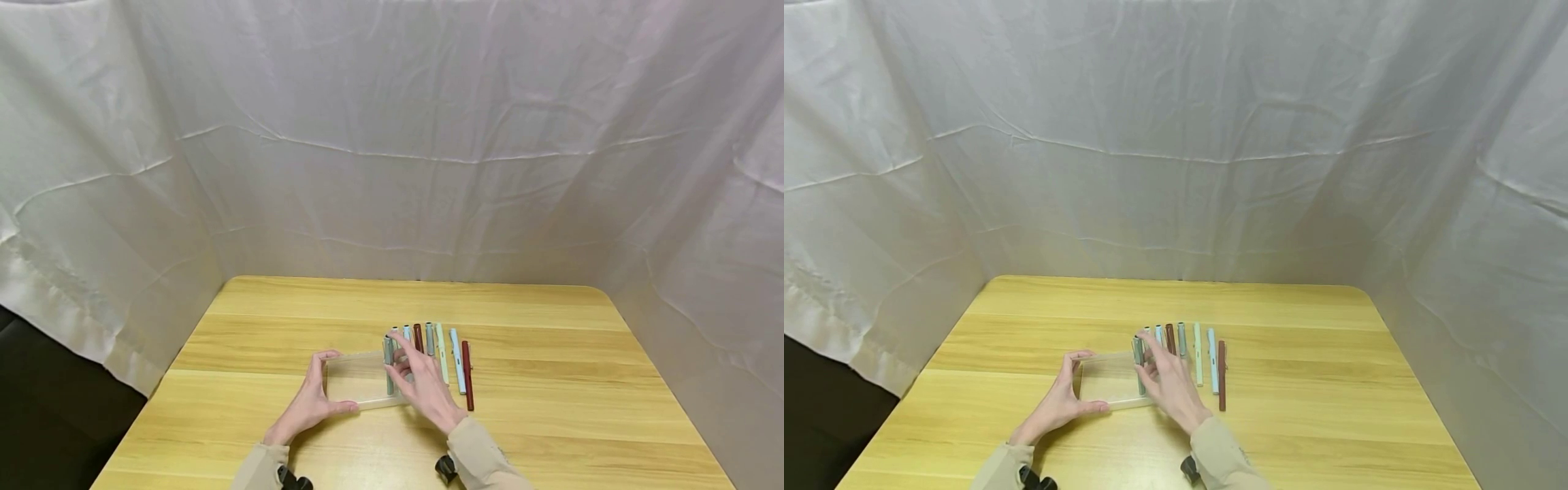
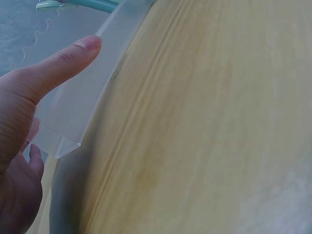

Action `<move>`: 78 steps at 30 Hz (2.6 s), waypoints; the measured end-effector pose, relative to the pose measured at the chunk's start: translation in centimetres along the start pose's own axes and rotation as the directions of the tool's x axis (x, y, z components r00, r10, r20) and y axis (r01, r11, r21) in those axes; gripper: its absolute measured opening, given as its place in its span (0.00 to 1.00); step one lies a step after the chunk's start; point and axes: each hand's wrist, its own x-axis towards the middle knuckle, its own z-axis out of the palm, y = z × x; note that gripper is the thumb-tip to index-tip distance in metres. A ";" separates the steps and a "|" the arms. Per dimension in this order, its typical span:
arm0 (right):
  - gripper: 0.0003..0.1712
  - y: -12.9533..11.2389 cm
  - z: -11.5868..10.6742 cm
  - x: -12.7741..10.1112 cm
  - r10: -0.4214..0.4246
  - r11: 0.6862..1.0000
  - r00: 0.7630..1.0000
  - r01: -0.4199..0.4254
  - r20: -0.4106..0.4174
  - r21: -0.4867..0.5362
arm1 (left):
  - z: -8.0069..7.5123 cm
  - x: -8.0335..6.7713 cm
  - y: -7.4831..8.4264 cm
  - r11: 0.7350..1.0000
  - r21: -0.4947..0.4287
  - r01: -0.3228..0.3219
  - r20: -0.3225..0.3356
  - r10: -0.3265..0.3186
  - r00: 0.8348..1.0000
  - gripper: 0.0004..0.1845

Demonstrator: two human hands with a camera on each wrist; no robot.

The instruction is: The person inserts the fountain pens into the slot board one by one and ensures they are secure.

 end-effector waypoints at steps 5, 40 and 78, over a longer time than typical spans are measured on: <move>0.38 0.0 0.1 -0.1 -0.051 0.998 0.999 0.051 0.006 -0.038 | 0.0 0.0 0.0 1.000 -0.003 -0.008 0.002 0.008 1.000 0.56; 0.36 0.1 -0.2 1.3 -0.049 0.987 0.999 0.051 0.016 -0.153 | 0.0 0.0 -0.3 0.997 0.043 -0.064 -0.017 0.065 0.998 0.55; 0.36 -0.1 -0.5 2.1 0.124 0.980 0.982 -0.099 0.141 -0.175 | 0.0 -0.1 -0.1 0.999 0.003 -0.034 -0.014 0.034 0.999 0.56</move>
